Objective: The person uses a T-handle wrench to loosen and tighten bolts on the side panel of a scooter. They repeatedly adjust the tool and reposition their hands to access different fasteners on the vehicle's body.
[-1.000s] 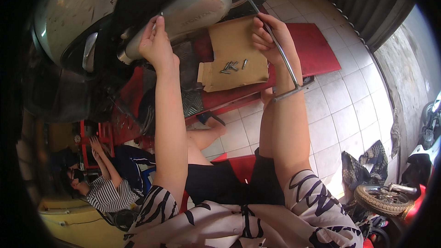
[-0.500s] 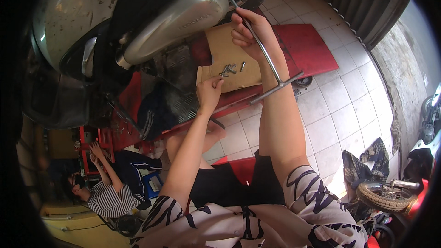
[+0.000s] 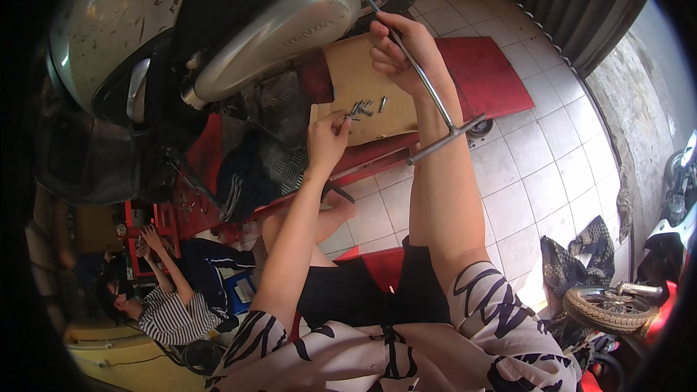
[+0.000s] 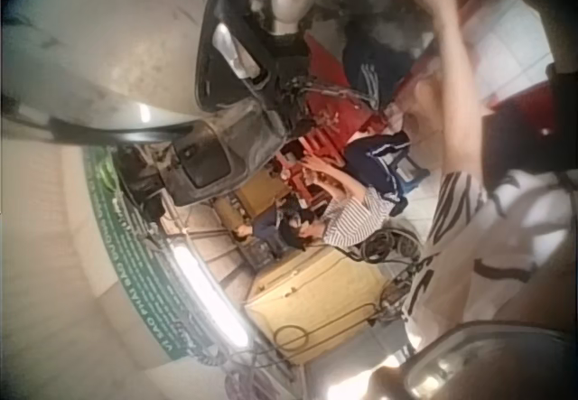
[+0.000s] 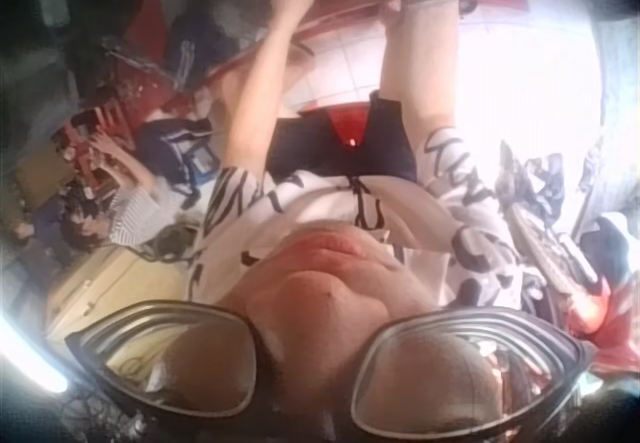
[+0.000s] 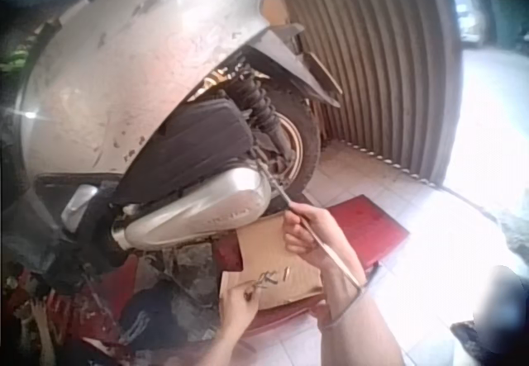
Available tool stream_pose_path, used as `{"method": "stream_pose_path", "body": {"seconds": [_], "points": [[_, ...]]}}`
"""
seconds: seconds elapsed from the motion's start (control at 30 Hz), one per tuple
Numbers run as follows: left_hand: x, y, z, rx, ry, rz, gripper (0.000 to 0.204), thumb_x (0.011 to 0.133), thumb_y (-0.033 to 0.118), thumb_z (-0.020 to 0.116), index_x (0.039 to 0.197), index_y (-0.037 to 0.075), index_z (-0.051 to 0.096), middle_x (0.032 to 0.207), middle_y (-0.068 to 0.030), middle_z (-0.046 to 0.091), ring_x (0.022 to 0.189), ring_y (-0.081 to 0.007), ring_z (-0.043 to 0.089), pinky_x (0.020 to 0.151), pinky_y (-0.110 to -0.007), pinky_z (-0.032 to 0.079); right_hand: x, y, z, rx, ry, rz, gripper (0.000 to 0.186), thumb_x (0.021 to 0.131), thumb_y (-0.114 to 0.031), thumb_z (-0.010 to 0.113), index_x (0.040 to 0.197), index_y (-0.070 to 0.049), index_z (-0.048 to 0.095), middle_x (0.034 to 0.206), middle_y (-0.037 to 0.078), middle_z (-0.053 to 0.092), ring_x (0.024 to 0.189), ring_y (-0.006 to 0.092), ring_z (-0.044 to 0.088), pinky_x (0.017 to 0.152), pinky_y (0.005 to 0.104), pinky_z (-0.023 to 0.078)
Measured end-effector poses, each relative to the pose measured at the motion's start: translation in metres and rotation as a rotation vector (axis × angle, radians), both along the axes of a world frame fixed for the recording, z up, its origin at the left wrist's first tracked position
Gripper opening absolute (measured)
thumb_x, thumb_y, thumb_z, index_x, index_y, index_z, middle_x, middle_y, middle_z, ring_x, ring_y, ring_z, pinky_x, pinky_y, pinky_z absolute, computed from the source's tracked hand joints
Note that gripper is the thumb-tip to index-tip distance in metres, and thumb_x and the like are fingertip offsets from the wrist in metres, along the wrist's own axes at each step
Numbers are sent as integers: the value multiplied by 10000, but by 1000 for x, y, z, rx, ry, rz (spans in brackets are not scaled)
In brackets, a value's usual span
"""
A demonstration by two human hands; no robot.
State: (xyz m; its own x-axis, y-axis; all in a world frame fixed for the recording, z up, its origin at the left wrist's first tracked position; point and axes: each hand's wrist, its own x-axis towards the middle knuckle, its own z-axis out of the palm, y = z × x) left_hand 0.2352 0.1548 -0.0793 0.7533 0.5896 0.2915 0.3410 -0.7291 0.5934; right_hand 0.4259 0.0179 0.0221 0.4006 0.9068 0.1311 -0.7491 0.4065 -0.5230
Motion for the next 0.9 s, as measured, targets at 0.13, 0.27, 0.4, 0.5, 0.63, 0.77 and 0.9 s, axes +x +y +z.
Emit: {"method": "stream_pose_path", "body": {"seconds": [0.13, 0.27, 0.4, 0.5, 0.63, 0.77, 0.9], "points": [[18, -25, 62, 9, -290, -162, 176, 838, 95, 671, 993, 20, 707, 638, -81, 573, 512, -148, 494, 505, -287, 406, -1, 0, 4, -20, -2, -25, 302, 967, -254, 476, 702, -110, 481, 476, -52, 336, 396, 58, 212, 405, 228, 178], [16, -77, 152, -33, -309, -256, 172, 855, 87, 662, 1008, 19, 701, 699, -47, 553, 539, -113, 453, 521, -247, 385, -10, 2, 15, -124, -43, -99, 293, 961, -253, 484, 706, -109, 490, 472, -57, 331, 401, 57, 217, 405, 233, 179], [5, -107, 192, 272, -387, -405, 202, 806, 94, 702, 1000, 40, 700, 743, -60, 583, 575, -175, 528, 527, -277, 413, -19, 2, 26, -218, -39, -156, 295, 960, -253, 478, 702, -110, 490, 473, -64, 331, 409, 55, 224, 413, 235, 183], [-3, -129, 207, 480, -265, -489, 259, 758, 124, 724, 1007, 59, 693, 786, -57, 580, 659, -217, 549, 587, -315, 429, -22, 0, 28, -260, -72, -161, 302, 964, -254, 464, 697, -112, 485, 484, -65, 338, 417, 54, 225, 427, 237, 187], [-6, -152, 200, 582, -21, -509, 330, 756, 179, 719, 1049, 43, 653, 840, -51, 550, 781, -215, 552, 707, -348, 421, -26, 6, 29, -254, -138, -185, 298, 963, -264, 476, 693, -136, 482, 489, -75, 335, 405, 53, 237, 424, 247, 183], [-3, -158, 180, 634, 98, -477, 393, 773, 181, 703, 1124, 27, 617, 857, -77, 548, 813, -210, 562, 731, -332, 416, -24, 9, 25, -255, -154, -175, 304, 968, -272, 458, 697, -139, 482, 496, -78, 335, 402, 55, 237, 422, 246, 182], [-1, -170, 180, 698, 346, -405, 348, 790, 190, 677, 1101, 42, 629, 807, -60, 588, 797, -189, 591, 718, -305, 421, -20, 10, 23, -218, -103, -177, 303, 963, -258, 446, 691, -130, 473, 496, -80, 323, 412, 52, 209, 422, 251, 165]]}}
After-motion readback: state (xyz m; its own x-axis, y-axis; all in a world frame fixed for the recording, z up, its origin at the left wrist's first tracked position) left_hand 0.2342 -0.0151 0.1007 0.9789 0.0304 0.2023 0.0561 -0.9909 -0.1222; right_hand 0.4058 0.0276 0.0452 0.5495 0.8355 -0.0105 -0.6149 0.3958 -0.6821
